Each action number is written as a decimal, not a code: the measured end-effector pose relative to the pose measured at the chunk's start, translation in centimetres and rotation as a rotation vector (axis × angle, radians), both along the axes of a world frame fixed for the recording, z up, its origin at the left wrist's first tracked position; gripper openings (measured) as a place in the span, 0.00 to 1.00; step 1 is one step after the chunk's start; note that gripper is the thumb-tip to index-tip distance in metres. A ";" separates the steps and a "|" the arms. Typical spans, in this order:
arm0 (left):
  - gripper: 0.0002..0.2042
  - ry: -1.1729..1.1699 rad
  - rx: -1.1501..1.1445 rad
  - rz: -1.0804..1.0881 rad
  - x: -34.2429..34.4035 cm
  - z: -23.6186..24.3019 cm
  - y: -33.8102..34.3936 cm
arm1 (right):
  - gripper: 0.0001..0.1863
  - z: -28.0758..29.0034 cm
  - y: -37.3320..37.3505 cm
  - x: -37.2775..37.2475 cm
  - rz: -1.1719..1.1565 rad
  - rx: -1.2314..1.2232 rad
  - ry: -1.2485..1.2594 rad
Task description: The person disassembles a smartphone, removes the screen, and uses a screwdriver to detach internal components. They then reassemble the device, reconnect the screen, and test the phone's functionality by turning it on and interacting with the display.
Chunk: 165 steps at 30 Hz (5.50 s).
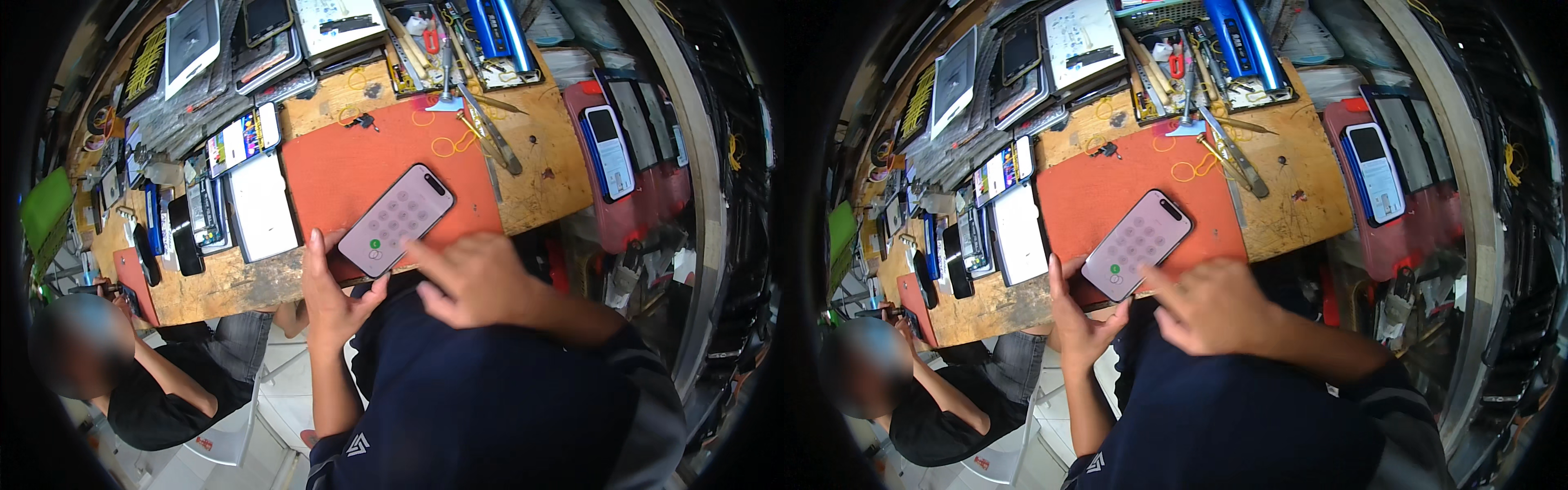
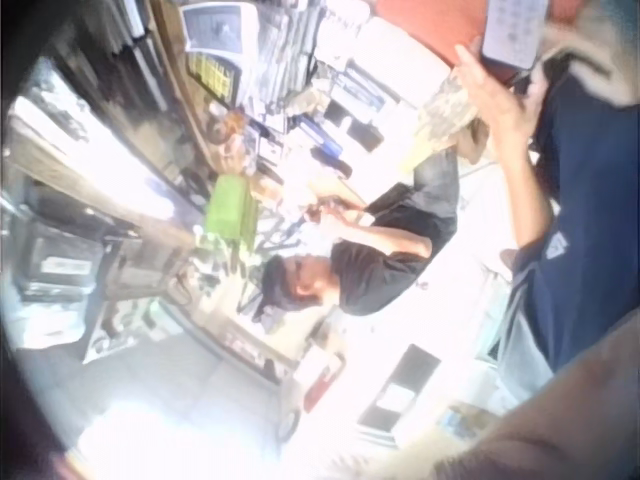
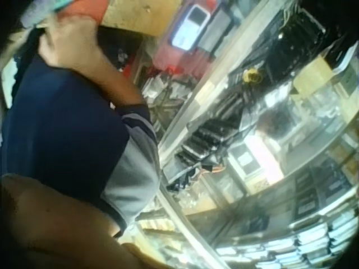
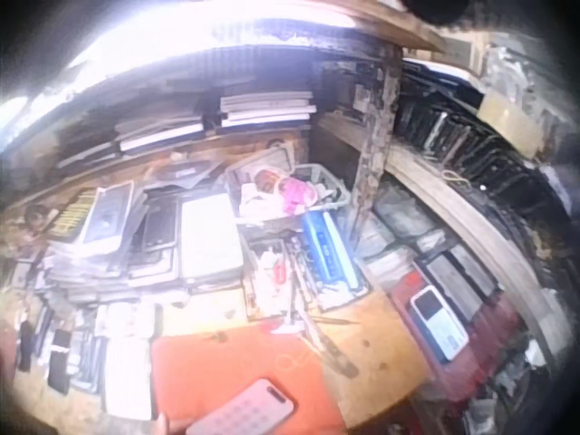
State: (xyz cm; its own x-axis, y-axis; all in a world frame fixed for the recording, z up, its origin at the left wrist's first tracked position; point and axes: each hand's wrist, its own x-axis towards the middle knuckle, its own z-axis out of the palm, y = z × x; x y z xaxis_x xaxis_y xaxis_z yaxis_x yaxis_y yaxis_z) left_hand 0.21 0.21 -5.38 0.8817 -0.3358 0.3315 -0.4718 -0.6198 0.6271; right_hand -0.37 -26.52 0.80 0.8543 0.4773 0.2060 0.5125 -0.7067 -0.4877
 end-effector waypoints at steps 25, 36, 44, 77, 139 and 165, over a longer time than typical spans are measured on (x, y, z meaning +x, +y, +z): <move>0.52 0.104 0.169 -0.006 1.5 3.9 -1.8 | 0.40 -1.8 -1.9 1.4 -0.322 0.400 0.044; 0.48 0.226 0.211 -0.021 2.5 6.0 -1.8 | 0.36 -2.9 -1.9 3.2 -0.327 0.517 0.081; 0.45 0.387 0.139 -0.084 4.4 6.6 -1.4 | 0.36 -3.4 -1.6 3.2 -0.361 0.654 0.158; 0.22 0.404 -0.154 0.005 3.9 5.7 0.7 | 0.05 -1.0 -3.6 4.7 -0.344 0.478 0.283; 0.18 0.296 -0.360 0.288 2.4 1.6 -0.5 | 0.43 2.7 1.1 5.1 -0.245 0.840 1.334; 0.10 0.403 -0.825 0.466 4.0 2.9 -1.3 | 0.20 1.8 0.5 4.9 -0.321 0.845 1.025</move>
State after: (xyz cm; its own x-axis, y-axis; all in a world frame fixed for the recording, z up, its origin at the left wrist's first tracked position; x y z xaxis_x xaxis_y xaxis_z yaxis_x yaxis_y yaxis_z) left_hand 4.22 -1.12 -2.48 0.9628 0.2661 -0.0459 0.0454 0.0080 0.9989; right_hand 4.51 -26.04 2.59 0.8473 0.2767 -0.4533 -0.4654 -0.0244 -0.8848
